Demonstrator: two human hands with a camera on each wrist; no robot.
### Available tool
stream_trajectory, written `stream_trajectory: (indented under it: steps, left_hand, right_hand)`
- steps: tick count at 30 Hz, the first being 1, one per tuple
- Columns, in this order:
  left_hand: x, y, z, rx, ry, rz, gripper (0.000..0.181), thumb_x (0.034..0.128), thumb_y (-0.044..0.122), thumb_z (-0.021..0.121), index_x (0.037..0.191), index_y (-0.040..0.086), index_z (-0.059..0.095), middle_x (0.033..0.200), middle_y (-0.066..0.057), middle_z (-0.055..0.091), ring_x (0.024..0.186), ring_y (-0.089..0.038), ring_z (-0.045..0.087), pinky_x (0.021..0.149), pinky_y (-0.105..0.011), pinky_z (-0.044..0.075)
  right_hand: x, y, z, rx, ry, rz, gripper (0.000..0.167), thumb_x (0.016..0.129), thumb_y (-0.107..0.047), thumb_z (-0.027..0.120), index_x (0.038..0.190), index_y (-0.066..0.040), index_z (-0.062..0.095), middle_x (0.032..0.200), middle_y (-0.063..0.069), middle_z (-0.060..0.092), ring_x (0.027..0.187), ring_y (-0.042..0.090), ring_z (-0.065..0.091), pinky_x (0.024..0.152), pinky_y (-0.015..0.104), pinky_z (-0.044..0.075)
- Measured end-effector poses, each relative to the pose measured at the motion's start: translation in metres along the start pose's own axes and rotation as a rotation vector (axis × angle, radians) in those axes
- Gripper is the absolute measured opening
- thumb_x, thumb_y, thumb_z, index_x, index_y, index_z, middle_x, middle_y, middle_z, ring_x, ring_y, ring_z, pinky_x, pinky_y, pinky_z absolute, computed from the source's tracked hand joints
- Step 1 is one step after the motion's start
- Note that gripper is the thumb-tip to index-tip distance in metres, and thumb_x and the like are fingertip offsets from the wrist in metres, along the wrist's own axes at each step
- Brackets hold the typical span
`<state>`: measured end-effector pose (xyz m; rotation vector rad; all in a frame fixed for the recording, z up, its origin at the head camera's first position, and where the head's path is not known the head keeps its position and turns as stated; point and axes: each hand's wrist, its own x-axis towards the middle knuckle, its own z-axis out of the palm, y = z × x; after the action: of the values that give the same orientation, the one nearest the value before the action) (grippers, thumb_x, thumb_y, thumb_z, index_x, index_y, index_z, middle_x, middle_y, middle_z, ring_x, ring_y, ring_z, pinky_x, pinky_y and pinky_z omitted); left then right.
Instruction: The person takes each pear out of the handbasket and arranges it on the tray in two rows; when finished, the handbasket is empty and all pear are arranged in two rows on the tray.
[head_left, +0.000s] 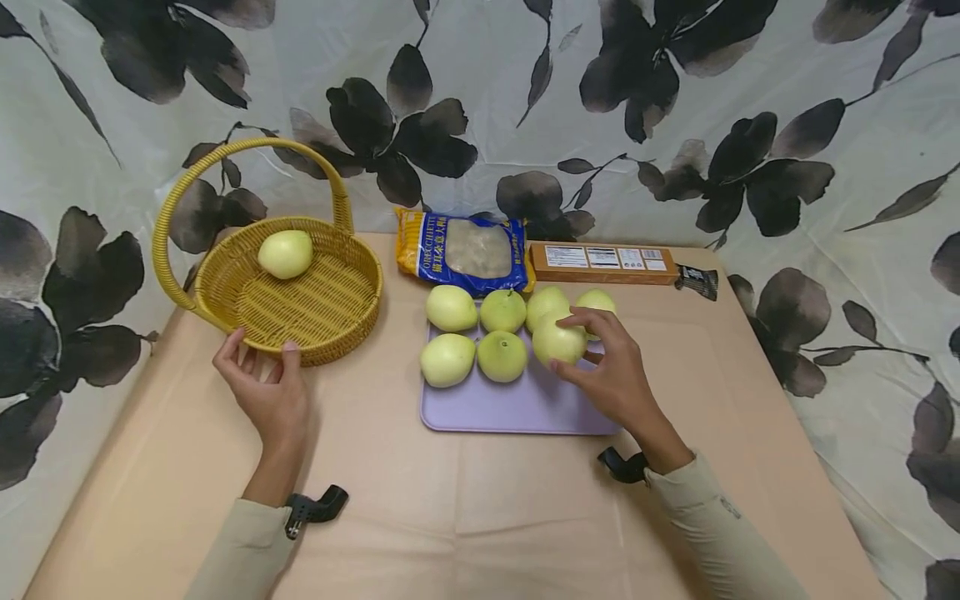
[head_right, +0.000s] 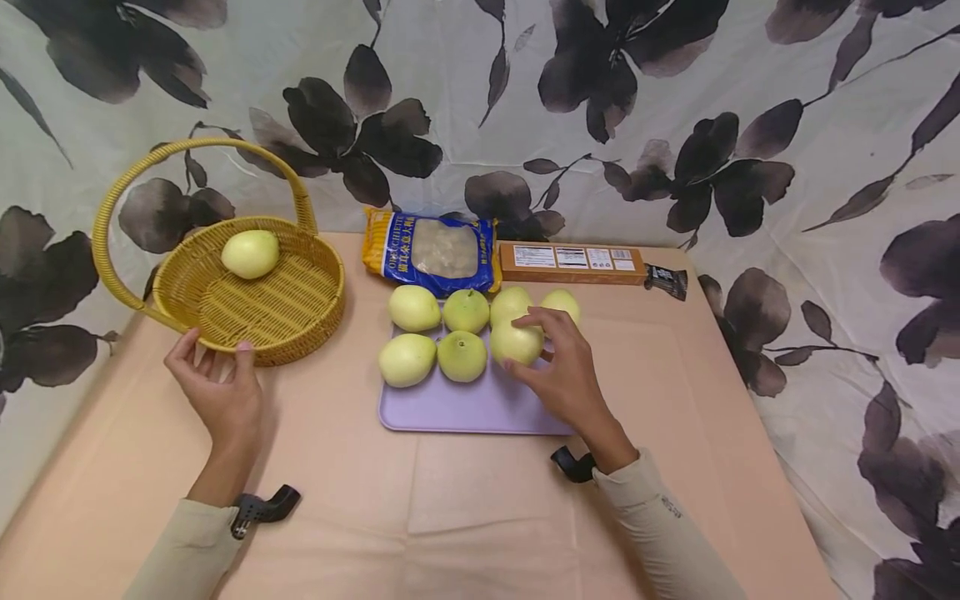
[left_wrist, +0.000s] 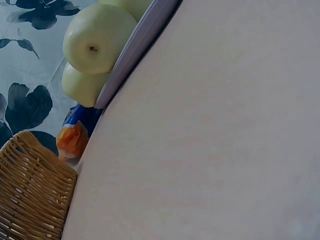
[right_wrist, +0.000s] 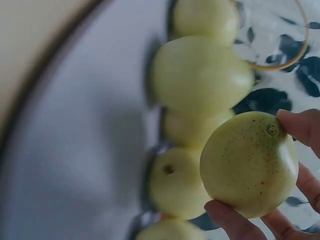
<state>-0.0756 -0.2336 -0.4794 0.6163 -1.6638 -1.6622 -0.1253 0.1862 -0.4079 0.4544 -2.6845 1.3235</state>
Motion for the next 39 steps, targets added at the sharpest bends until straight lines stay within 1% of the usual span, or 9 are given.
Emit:
stream_trajectory:
  steps: [4,10,15,21,24,28,31,35,39]
  left_hand:
    - [0.000,0.001,0.000,0.007,0.000,0.002,0.064,0.0993,0.013,0.072,0.153,0.024,0.039,0.163,-0.004,0.034,0.151,-0.027,0.039,0.106,-0.038,0.048]
    - [0.001,0.000,-0.002,0.023,-0.004,0.004,0.065,0.1001,0.014,0.071,0.154,0.024,0.037,0.163,-0.003,0.033,0.151,-0.027,0.038,0.107,-0.038,0.048]
    - [0.002,-0.002,-0.002,0.014,-0.006,0.009,0.065,0.0999,0.013,0.071,0.155,0.022,0.037,0.164,-0.005,0.033,0.151,-0.028,0.038,0.107,-0.039,0.047]
    - [0.003,-0.003,-0.002,0.004,-0.004,0.014,0.066,0.0996,0.011,0.071,0.155,0.020,0.037,0.164,-0.006,0.033,0.150,-0.029,0.039,0.105,-0.038,0.048]
    - [0.003,-0.004,-0.002,0.003,-0.003,0.013,0.066,0.0994,0.012,0.071,0.155,0.020,0.037,0.164,-0.007,0.033,0.150,-0.029,0.039,0.105,-0.038,0.048]
    - [0.004,-0.002,-0.002,0.011,0.004,0.015,0.066,0.0994,0.012,0.071,0.155,0.019,0.037,0.164,-0.007,0.034,0.149,-0.029,0.040,0.104,-0.038,0.048]
    - [0.004,-0.002,0.000,0.004,0.003,0.011,0.066,0.0993,0.013,0.071,0.155,0.020,0.037,0.164,-0.006,0.034,0.150,-0.029,0.039,0.104,-0.038,0.047]
    - [0.003,-0.002,0.001,0.006,-0.007,0.001,0.066,0.0997,0.014,0.071,0.155,0.021,0.037,0.165,-0.006,0.033,0.151,-0.029,0.038,0.106,-0.039,0.047]
    - [0.003,-0.002,-0.001,0.011,-0.003,0.001,0.067,0.0996,0.013,0.071,0.156,0.019,0.036,0.165,-0.008,0.033,0.151,-0.029,0.038,0.108,-0.040,0.048]
  right_hand:
    - [-0.003,0.015,0.007,-0.013,-0.045,0.022,0.055,0.080,-0.009,0.093,0.129,-0.013,0.068,0.149,0.013,0.055,0.136,0.039,0.058,0.090,0.055,0.062]
    - [-0.005,0.028,0.018,-0.037,-0.094,0.000,0.053,0.080,-0.009,0.093,0.128,-0.013,0.070,0.151,0.014,0.054,0.142,0.040,0.052,0.094,0.056,0.060]
    - [-0.006,0.029,0.020,-0.048,-0.109,-0.003,0.057,0.080,-0.011,0.095,0.131,-0.014,0.069,0.154,0.014,0.054,0.146,0.039,0.050,0.096,0.055,0.060]
    - [-0.006,0.024,0.012,-0.060,-0.105,-0.027,0.063,0.080,-0.018,0.095,0.137,-0.015,0.068,0.156,0.013,0.056,0.146,0.038,0.052,0.100,0.050,0.059]
    - [-0.003,0.018,0.008,-0.086,-0.068,-0.056,0.064,0.079,-0.018,0.096,0.138,-0.016,0.069,0.156,0.013,0.057,0.145,0.037,0.053,0.104,0.052,0.057]
    - [0.006,0.001,0.007,-0.116,-0.007,-0.133,0.066,0.079,-0.021,0.096,0.139,-0.018,0.069,0.154,0.011,0.060,0.145,0.034,0.054,0.114,0.057,0.048]
    - [0.015,-0.017,0.011,-0.087,0.024,-0.191,0.067,0.080,-0.024,0.096,0.140,-0.020,0.068,0.153,0.007,0.061,0.145,0.031,0.053,0.117,0.058,0.043]
    - [0.029,-0.041,0.023,-0.014,0.032,-0.260,0.069,0.080,-0.024,0.096,0.142,-0.020,0.067,0.150,0.005,0.064,0.146,0.027,0.053,0.117,0.055,0.043]
    - [0.042,-0.064,0.046,0.040,0.003,-0.318,0.072,0.081,-0.026,0.096,0.146,-0.019,0.065,0.149,0.004,0.064,0.145,0.024,0.053,0.116,0.051,0.046]
